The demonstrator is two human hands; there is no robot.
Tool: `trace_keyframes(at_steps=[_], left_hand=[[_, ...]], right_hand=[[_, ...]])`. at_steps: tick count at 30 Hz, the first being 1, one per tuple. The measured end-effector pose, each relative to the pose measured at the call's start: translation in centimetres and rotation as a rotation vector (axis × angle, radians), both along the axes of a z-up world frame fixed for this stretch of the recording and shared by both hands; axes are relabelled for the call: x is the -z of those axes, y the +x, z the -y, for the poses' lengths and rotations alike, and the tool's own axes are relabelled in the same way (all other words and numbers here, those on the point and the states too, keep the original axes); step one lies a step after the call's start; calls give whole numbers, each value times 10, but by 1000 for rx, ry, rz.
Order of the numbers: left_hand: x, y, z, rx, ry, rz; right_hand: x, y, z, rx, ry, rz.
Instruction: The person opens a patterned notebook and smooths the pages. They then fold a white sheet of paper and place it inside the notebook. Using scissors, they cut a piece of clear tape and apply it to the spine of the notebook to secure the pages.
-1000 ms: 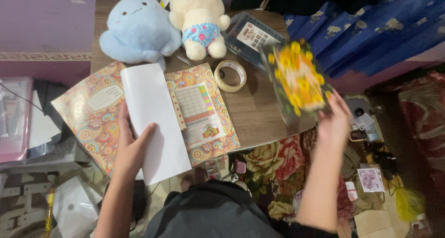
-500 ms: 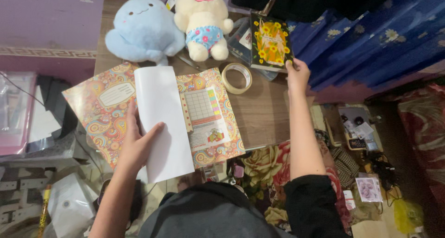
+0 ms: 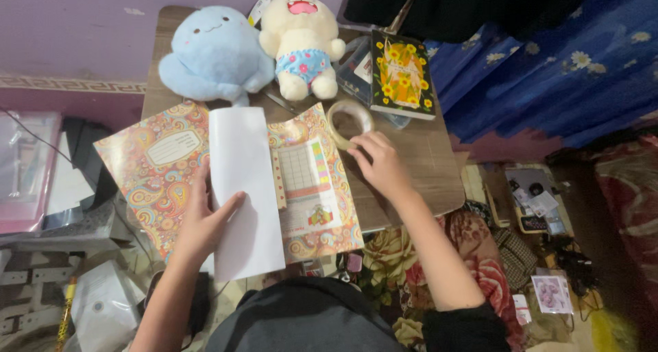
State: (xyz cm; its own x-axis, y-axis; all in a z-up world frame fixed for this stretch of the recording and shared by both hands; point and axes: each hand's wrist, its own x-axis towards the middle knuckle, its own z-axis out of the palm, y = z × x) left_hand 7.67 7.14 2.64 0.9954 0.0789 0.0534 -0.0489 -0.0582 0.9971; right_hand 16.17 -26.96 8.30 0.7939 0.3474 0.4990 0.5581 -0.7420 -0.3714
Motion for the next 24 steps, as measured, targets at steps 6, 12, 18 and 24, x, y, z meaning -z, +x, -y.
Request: trace_keyframes(at_steps=[6,12,18,24], left_hand=[[2,1,17,44,129,74],[6,11,53,80,126,20],[4,15,89,148,97,-64],[4,10,130,102,14,50]], right_hand=[[-35,58,27,127,-228,196],[-17,131,28,141,-304,202],[4,128,26,134,-276,162],[-18,41,35,119,-18,96]])
